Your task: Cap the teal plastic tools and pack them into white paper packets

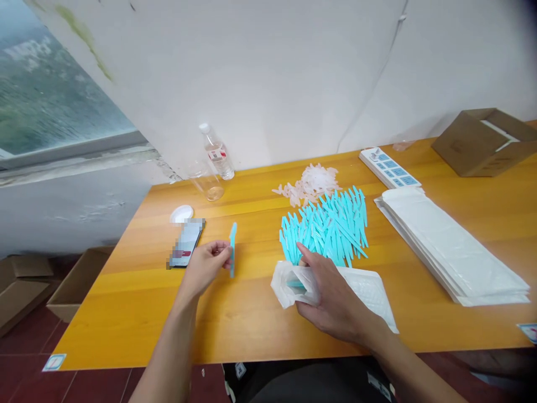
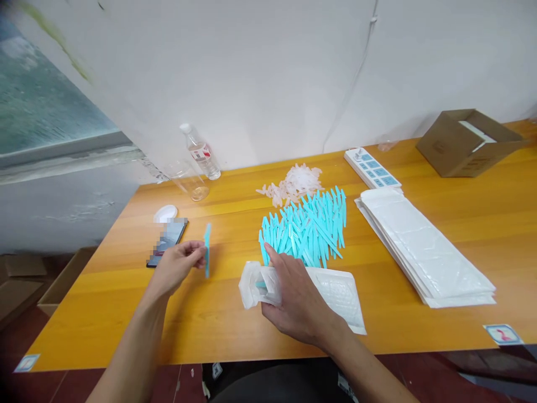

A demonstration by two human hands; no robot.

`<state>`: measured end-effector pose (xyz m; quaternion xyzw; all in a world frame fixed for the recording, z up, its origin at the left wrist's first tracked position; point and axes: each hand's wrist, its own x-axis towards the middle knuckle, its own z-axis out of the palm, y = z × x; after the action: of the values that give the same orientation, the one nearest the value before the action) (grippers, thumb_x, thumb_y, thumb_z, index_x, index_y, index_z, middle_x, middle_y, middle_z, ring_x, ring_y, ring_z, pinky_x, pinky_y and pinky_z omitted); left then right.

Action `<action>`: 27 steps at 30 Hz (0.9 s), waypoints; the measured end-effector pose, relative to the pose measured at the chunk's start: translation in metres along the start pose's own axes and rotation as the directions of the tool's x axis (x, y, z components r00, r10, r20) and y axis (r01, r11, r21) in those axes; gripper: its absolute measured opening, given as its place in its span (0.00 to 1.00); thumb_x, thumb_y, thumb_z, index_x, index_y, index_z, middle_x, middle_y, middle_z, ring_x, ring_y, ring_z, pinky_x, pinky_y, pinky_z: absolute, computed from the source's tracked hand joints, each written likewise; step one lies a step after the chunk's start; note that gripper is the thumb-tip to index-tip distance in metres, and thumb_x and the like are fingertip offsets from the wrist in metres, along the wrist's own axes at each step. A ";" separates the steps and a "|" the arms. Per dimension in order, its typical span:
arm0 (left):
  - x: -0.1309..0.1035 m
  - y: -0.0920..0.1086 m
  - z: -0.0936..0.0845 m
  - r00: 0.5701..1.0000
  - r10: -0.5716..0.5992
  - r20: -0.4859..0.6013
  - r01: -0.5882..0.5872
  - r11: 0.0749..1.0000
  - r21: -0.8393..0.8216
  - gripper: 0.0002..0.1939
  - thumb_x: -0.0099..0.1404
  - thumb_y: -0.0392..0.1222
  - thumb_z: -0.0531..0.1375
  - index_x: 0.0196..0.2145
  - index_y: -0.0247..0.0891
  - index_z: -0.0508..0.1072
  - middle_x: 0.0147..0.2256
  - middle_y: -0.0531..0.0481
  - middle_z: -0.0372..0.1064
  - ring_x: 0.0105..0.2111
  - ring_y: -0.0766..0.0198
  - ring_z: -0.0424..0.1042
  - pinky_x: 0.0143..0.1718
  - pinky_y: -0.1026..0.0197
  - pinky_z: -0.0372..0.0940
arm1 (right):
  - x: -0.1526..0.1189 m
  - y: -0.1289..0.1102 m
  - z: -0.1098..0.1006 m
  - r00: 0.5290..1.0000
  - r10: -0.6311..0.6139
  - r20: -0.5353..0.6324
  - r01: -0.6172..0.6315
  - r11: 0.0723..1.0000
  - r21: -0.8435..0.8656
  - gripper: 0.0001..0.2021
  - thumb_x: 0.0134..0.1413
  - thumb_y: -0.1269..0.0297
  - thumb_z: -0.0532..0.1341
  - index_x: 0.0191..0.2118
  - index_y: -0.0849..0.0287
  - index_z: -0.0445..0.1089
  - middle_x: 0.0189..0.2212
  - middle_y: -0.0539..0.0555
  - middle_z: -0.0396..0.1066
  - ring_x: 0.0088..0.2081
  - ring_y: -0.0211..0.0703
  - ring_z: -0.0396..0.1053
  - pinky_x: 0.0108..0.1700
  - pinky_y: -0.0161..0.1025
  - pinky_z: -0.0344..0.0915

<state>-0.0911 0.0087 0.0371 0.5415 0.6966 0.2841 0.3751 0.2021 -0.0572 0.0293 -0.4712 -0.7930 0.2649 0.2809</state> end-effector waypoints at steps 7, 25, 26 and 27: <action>-0.090 0.032 0.079 0.945 0.180 -0.273 -0.296 0.823 -0.484 0.08 0.63 0.47 0.64 0.33 0.40 0.79 0.36 0.48 0.69 0.38 0.63 0.70 0.43 0.61 0.66 | 0.003 -0.004 0.004 0.998 -0.022 -0.056 0.021 1.000 -0.018 0.46 0.49 0.69 0.61 0.70 0.56 0.35 0.52 0.61 0.62 0.52 0.56 0.62 0.55 0.55 0.61; -0.151 0.146 0.032 0.854 0.518 -0.047 -0.520 0.850 -0.086 0.16 0.62 0.42 0.63 0.48 0.55 0.78 0.37 0.52 0.80 0.32 0.55 0.78 0.35 0.57 0.73 | -0.038 -0.049 -0.034 0.910 -0.060 -0.410 0.110 0.989 0.101 0.65 0.41 0.53 0.73 0.71 0.53 0.22 0.65 0.67 0.46 0.60 0.66 0.58 0.59 0.63 0.60; -0.145 0.148 0.026 0.866 0.499 -0.025 -0.499 0.862 -0.090 0.16 0.62 0.43 0.63 0.48 0.53 0.78 0.36 0.52 0.80 0.31 0.56 0.77 0.34 0.58 0.72 | -0.040 -0.046 -0.032 0.918 -0.048 -0.393 0.105 0.986 0.126 0.66 0.40 0.51 0.74 0.71 0.54 0.22 0.65 0.68 0.46 0.61 0.67 0.57 0.59 0.63 0.60; -0.138 0.149 0.021 0.882 0.471 -0.003 -0.469 0.877 -0.099 0.16 0.63 0.44 0.63 0.49 0.51 0.78 0.35 0.51 0.80 0.29 0.58 0.76 0.32 0.59 0.72 | -0.040 -0.042 -0.030 0.934 -0.033 -0.357 0.096 0.983 0.159 0.66 0.40 0.50 0.73 0.71 0.55 0.23 0.65 0.69 0.47 0.61 0.67 0.56 0.59 0.62 0.60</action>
<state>0.0252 -0.0872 0.1745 0.6786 0.5258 0.3943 0.3279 0.2137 -0.1053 0.0711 -0.4584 -0.7187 0.2350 0.4671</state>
